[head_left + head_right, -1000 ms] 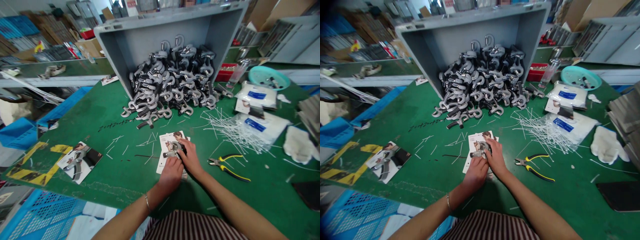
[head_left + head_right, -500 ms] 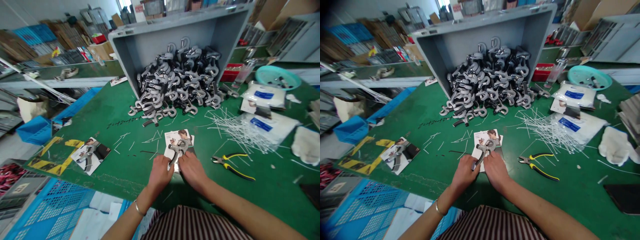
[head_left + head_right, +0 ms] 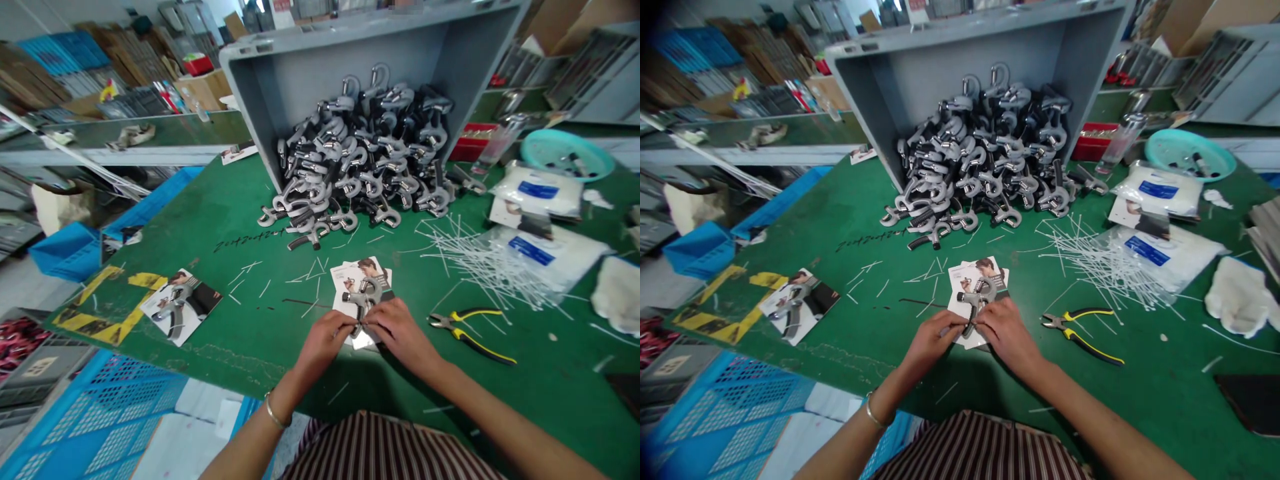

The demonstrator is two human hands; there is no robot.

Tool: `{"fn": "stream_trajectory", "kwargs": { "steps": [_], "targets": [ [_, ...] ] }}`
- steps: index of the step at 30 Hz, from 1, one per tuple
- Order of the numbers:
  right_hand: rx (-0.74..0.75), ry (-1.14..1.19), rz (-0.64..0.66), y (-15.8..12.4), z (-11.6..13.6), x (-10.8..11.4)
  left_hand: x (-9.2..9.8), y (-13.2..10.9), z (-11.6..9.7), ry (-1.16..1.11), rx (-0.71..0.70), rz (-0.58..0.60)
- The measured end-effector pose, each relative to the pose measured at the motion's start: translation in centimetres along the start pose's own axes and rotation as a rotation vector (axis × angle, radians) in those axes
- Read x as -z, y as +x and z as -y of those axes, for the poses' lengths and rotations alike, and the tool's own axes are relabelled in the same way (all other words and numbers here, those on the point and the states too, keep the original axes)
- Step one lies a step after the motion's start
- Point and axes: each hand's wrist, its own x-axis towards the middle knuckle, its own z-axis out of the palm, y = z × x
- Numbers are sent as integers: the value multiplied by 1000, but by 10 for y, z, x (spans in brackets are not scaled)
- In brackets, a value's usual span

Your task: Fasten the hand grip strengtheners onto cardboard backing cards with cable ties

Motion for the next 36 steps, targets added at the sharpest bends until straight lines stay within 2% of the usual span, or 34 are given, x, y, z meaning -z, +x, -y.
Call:
{"fn": "stream_trajectory", "kwargs": {
  "steps": [5,12,16,22,29,33,36],
  "targets": [
    [-92,-8,-30,-8,-6,0,-15,2,-1,-107,-7,-38],
    [-46,-148,60,-12,-13,13,-24,2,-1,-178,67,-119],
    [-9,-213,103,-7,-11,16,-24,5,-2,-215,109,-97],
    [24,-278,118,-3,-7,16,-23,6,-5,-203,93,-86],
    [56,-167,89,-2,-7,13,-22,5,-9,-40,8,-47],
    [27,-114,63,-4,-8,12,-16,4,-19,93,-52,-40],
    [20,-125,67,-3,-7,10,-10,6,-29,210,-67,12]
  ]
}}
